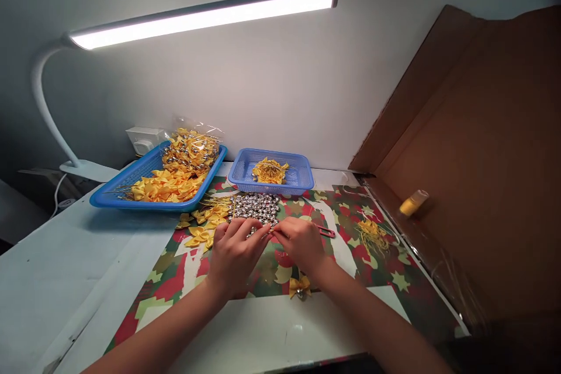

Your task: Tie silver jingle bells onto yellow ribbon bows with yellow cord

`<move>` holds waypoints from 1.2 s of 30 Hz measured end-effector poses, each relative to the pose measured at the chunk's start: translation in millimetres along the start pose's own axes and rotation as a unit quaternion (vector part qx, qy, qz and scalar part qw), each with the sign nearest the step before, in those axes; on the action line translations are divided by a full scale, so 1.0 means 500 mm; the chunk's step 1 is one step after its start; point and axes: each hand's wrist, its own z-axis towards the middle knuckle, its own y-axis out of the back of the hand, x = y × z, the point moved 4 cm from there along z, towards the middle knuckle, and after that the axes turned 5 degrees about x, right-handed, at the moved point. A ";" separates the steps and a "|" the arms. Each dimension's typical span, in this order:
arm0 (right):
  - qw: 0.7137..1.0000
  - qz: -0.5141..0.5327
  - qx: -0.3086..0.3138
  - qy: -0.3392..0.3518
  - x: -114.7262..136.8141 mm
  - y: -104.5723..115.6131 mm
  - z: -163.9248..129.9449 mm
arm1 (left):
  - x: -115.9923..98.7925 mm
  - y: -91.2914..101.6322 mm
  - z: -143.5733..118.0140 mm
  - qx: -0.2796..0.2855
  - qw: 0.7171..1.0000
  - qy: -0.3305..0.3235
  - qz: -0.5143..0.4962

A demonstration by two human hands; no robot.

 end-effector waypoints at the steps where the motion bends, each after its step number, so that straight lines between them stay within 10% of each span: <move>1: 1.000 0.001 0.001 -0.004 -0.001 -0.004 0.004 | 0.001 -0.003 0.000 0.011 1.000 -0.004 0.002; 18: 0.999 0.024 -0.030 -0.020 -0.022 -0.017 0.037 | 0.092 0.000 0.016 0.021 0.994 0.059 0.094; 24: 0.992 0.079 -0.097 -0.024 -0.024 0.018 -0.004 | 0.071 -0.002 0.007 0.033 0.986 0.108 -0.122; 28: 0.974 0.174 -0.143 -0.030 -0.015 0.023 -0.053 | 0.017 -0.030 -0.016 0.154 0.902 0.225 -0.335; 31: 0.960 0.231 -0.155 -0.034 -0.005 0.008 -0.078 | -0.022 -0.053 -0.033 0.231 0.779 0.310 -0.493; 36: 0.931 0.316 -0.172 -0.061 -0.002 -0.013 -0.091 | -0.019 -0.076 -0.055 0.234 0.643 0.457 -0.569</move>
